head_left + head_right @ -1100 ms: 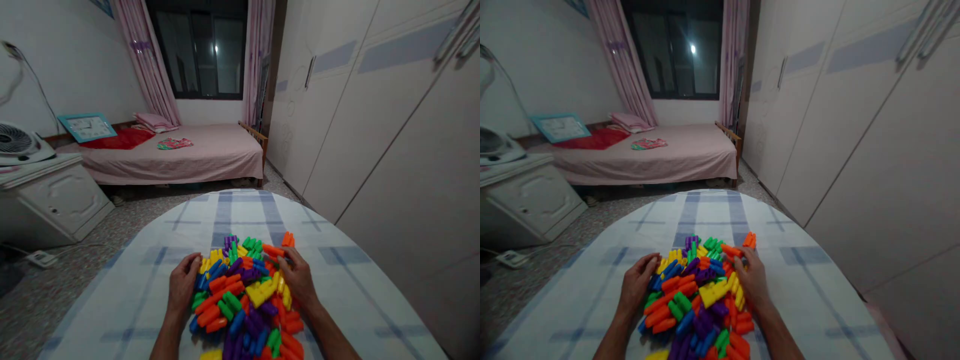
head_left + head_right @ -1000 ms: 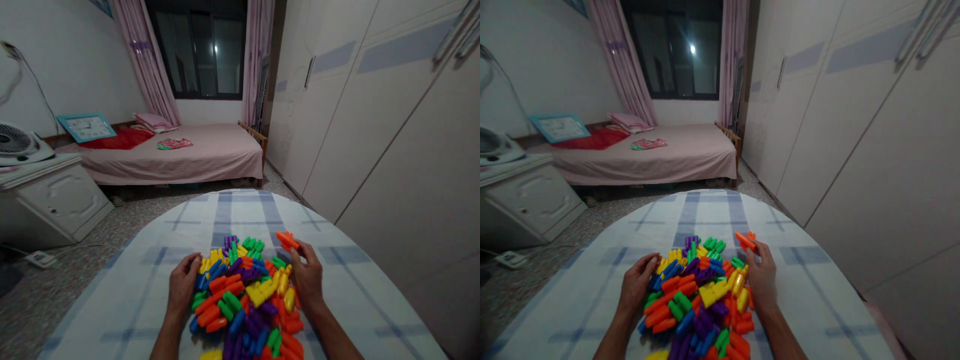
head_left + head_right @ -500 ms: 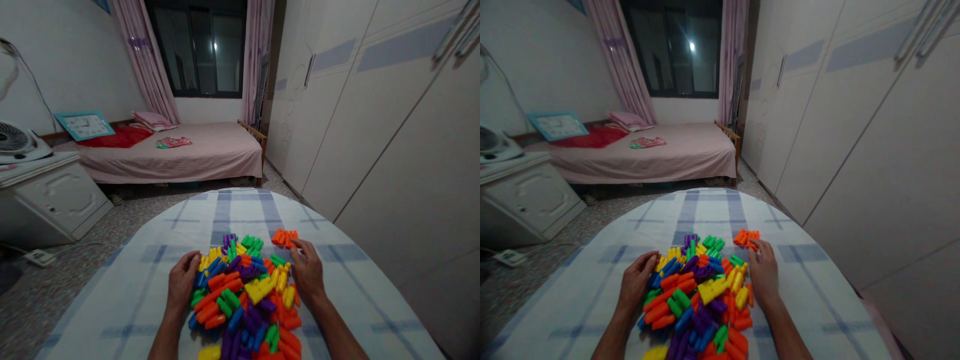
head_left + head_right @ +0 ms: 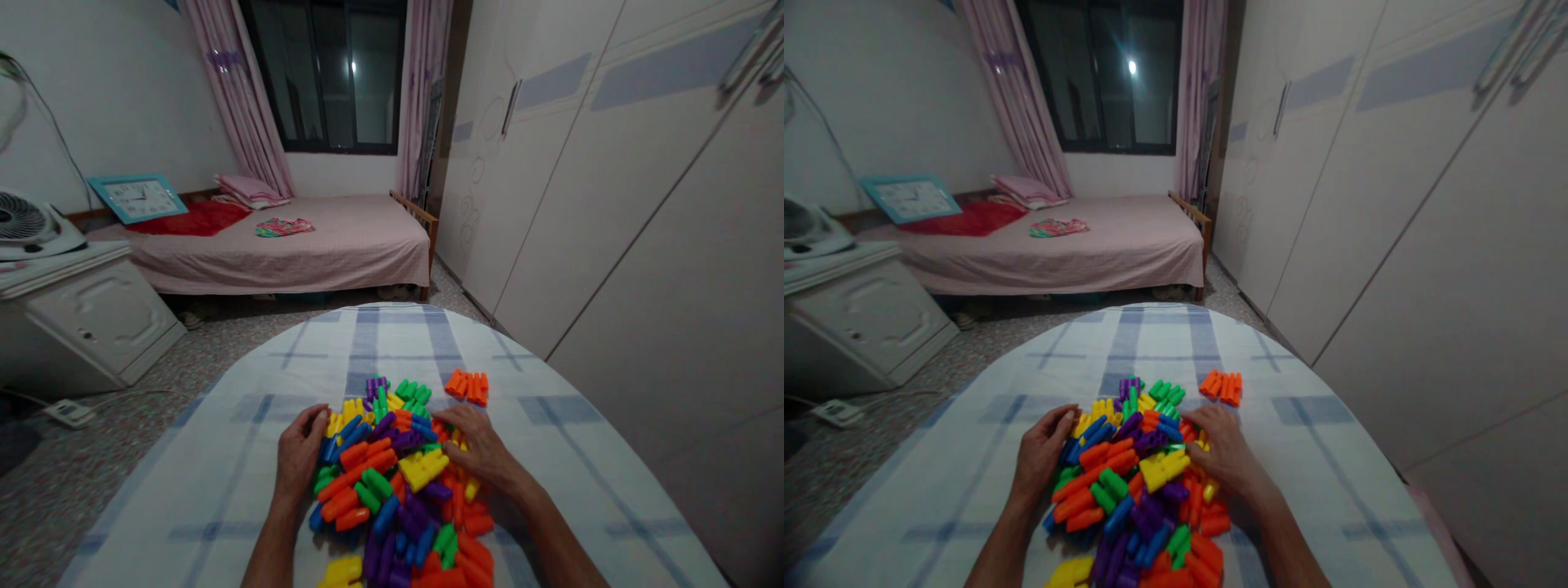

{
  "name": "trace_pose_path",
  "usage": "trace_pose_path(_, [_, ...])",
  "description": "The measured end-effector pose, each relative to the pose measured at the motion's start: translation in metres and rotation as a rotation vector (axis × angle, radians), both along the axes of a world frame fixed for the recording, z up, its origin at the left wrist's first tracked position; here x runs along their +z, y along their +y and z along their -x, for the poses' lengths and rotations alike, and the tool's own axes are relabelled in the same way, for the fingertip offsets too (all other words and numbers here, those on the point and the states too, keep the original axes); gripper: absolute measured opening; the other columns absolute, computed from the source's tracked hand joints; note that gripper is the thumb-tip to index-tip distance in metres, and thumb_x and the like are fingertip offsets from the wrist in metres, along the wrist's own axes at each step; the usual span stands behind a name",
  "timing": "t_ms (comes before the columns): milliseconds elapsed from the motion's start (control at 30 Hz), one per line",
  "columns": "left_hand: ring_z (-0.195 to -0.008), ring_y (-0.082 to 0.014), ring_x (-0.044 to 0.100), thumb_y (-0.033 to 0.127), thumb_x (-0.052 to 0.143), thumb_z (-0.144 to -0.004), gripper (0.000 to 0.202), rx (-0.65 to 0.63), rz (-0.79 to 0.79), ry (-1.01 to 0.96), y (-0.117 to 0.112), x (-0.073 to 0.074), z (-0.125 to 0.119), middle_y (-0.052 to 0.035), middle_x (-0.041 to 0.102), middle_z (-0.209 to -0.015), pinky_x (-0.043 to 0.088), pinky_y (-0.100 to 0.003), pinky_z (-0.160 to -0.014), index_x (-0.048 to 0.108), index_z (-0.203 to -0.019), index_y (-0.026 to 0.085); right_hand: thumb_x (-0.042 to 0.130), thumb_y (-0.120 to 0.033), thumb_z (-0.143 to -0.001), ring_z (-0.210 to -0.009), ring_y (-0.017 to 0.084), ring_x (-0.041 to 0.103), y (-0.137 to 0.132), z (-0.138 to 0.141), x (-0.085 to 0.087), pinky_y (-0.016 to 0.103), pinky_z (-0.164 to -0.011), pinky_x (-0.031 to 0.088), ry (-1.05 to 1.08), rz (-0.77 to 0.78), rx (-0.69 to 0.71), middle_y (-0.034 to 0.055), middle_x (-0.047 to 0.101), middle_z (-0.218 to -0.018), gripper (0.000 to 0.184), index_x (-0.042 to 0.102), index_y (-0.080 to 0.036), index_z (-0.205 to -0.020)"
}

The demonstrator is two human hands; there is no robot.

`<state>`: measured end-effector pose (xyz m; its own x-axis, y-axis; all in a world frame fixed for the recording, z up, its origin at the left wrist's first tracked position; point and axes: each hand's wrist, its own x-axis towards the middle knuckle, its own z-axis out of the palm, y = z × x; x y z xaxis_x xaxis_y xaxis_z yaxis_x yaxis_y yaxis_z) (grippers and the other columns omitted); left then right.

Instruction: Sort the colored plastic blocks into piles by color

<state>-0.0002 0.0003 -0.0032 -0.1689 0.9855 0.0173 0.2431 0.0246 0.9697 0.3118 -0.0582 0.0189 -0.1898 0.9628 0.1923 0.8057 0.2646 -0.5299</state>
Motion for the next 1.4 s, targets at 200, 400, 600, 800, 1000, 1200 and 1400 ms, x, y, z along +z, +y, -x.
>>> trace_pose_path(200, [-0.09, -0.0246, 0.066, 0.055, 0.059, -0.071, 0.048, 0.012, -0.006, 0.009, 0.0, 0.003, -0.001, -0.0092, 0.072, -0.095, 0.052, -0.034, -0.082, 0.068, -0.096, 0.015, 0.056, -0.012, -0.07, -0.091, 0.02, 0.056, 0.002, 0.004, 0.0, 0.035, -0.086, 0.04, 0.106, -0.007, 0.027, 0.0033, 0.064, -0.093, 0.026, 0.065, -0.022, -0.093])
trace_pose_path(400, [-0.091, -0.025, 0.066, 0.056, 0.06, -0.071, 0.049, 0.01, 0.01, -0.004, 0.001, 0.0, 0.0, -0.0093, 0.072, -0.097, 0.051, -0.035, -0.083, 0.068, -0.097, 0.015, 0.056, -0.013, -0.071, -0.089, 0.019, 0.057, 0.002, 0.005, 0.0, 0.034, -0.084, 0.041, 0.178, 0.024, 0.012, 0.0028, 0.064, -0.091, 0.022, 0.065, -0.021, -0.09])
trace_pose_path(600, [-0.09, -0.0242, 0.066, 0.055, 0.06, -0.073, 0.047, 0.003, -0.02, -0.038, 0.001, -0.004, -0.001, -0.009, 0.072, -0.097, 0.051, -0.034, -0.081, 0.068, -0.097, 0.015, 0.05, -0.02, -0.077, -0.091, 0.02, 0.06, -0.001, 0.005, 0.002, 0.035, -0.084, 0.046, 0.233, 0.033, -0.074, 0.0046, 0.066, -0.092, 0.021, 0.065, -0.019, -0.091])
trace_pose_path(800, [-0.09, -0.0236, 0.066, 0.052, 0.059, -0.074, 0.044, 0.014, -0.045, -0.038, -0.001, 0.002, -0.004, -0.0088, 0.072, -0.096, 0.051, -0.033, -0.082, 0.069, -0.095, 0.015, 0.048, -0.031, -0.081, -0.103, 0.024, 0.061, -0.004, -0.006, 0.025, 0.04, -0.089, 0.047, 0.175, 0.043, -0.167, 0.0078, 0.067, -0.109, 0.028, 0.065, -0.021, -0.102])
trace_pose_path(1000, [-0.091, -0.0236, 0.065, 0.052, 0.058, -0.076, 0.044, 0.006, -0.023, -0.026, -0.001, 0.001, -0.003, -0.0083, 0.071, -0.096, 0.049, -0.033, -0.083, 0.068, -0.098, 0.015, 0.047, -0.031, -0.082, -0.095, 0.022, 0.063, 0.0, -0.015, 0.048, 0.039, -0.086, 0.049, 0.12, 0.098, -0.21, 0.0084, 0.067, -0.109, 0.032, 0.064, -0.02, -0.107])
trace_pose_path(1200, [-0.089, -0.0224, 0.065, 0.049, 0.057, -0.078, 0.04, 0.02, -0.032, 0.0, -0.001, 0.001, -0.005, -0.0073, 0.071, -0.095, 0.049, -0.032, -0.081, 0.069, -0.097, 0.016, 0.048, -0.031, -0.08, -0.093, 0.024, 0.064, 0.008, -0.019, 0.036, 0.039, -0.084, 0.049, -0.029, 0.228, -0.137, 0.0084, 0.07, -0.101, 0.03, 0.068, -0.019, -0.099])
trace_pose_path(1400, [-0.086, -0.0218, 0.065, 0.049, 0.058, -0.077, 0.04, 0.038, -0.037, -0.005, -0.001, 0.0, -0.005, -0.0072, 0.072, -0.093, 0.049, -0.03, -0.077, 0.069, -0.097, 0.016, 0.048, -0.035, -0.083, -0.101, 0.023, 0.062, 0.006, -0.009, 0.036, 0.038, -0.087, 0.049, 0.047, 0.163, -0.154, 0.0085, 0.067, -0.11, 0.032, 0.066, -0.02, -0.105])
